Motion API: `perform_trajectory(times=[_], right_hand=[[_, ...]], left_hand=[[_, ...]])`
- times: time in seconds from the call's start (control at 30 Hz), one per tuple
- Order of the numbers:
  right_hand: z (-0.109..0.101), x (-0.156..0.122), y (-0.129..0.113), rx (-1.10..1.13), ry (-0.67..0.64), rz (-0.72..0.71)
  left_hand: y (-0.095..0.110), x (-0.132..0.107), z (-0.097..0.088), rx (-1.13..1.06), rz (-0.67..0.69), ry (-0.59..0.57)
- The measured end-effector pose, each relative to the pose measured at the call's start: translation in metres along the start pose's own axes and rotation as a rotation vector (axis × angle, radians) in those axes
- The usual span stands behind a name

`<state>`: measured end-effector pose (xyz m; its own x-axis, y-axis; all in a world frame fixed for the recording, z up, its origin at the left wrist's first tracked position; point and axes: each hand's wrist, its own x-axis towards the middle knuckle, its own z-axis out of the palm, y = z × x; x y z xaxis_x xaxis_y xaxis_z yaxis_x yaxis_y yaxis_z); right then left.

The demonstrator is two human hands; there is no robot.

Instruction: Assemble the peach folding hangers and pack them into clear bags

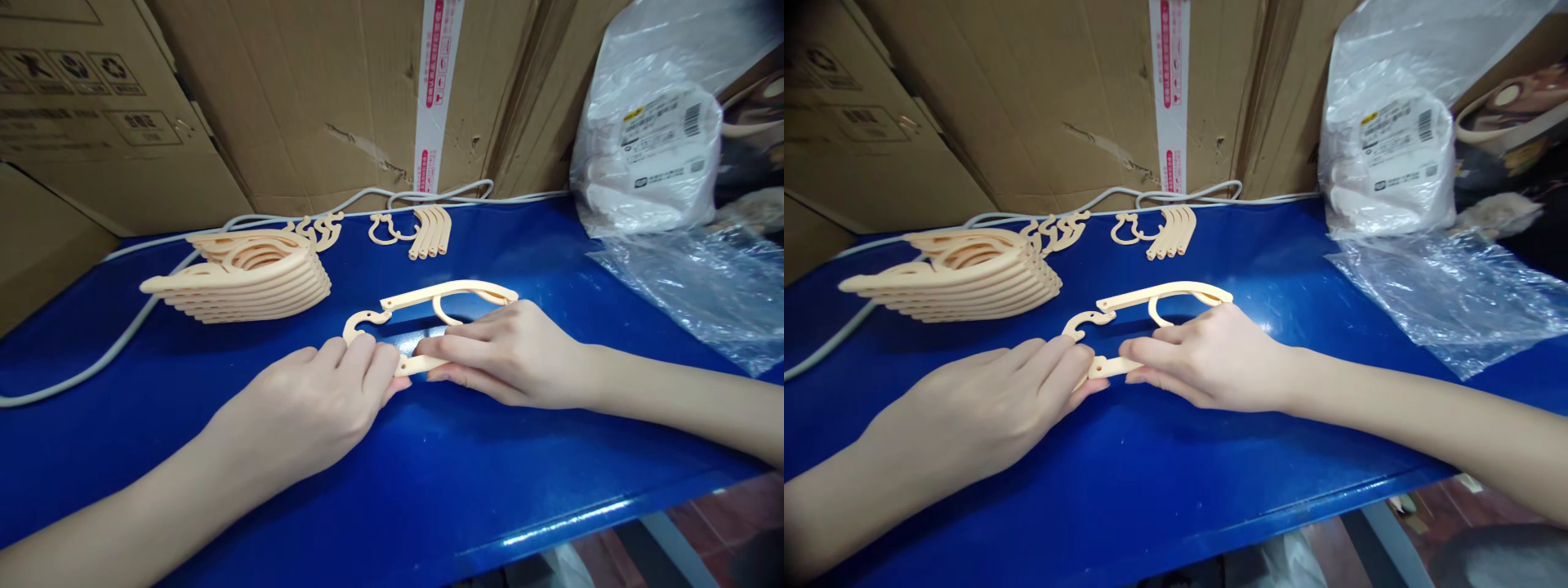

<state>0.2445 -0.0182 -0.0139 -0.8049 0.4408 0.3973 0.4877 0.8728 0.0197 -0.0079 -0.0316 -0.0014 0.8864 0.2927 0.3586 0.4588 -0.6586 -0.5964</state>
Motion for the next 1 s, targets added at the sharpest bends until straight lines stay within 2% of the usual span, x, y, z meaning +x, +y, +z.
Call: perform_trajectory(times=[0.23, 0.63, 0.8, 1.0], right_hand=[[-0.003, 0.003, 0.0, 0.096, -0.005, 0.019], [0.005, -0.001, -0.001, -0.053, 0.011, -0.027], [0.007, -0.001, -0.004, -0.095, 0.046, -0.024], [0.006, -0.001, -0.004, -0.106, 0.029, -0.021]], left_hand=[[-0.001, -0.001, 0.0, -0.011, -0.021, 0.018], [0.003, 0.001, 0.006, -0.238, -0.155, 0.084], [0.002, -0.002, 0.009, -0.263, -0.173, 0.09], [-0.001, -0.003, 0.01, -0.283, -0.178, 0.098]])
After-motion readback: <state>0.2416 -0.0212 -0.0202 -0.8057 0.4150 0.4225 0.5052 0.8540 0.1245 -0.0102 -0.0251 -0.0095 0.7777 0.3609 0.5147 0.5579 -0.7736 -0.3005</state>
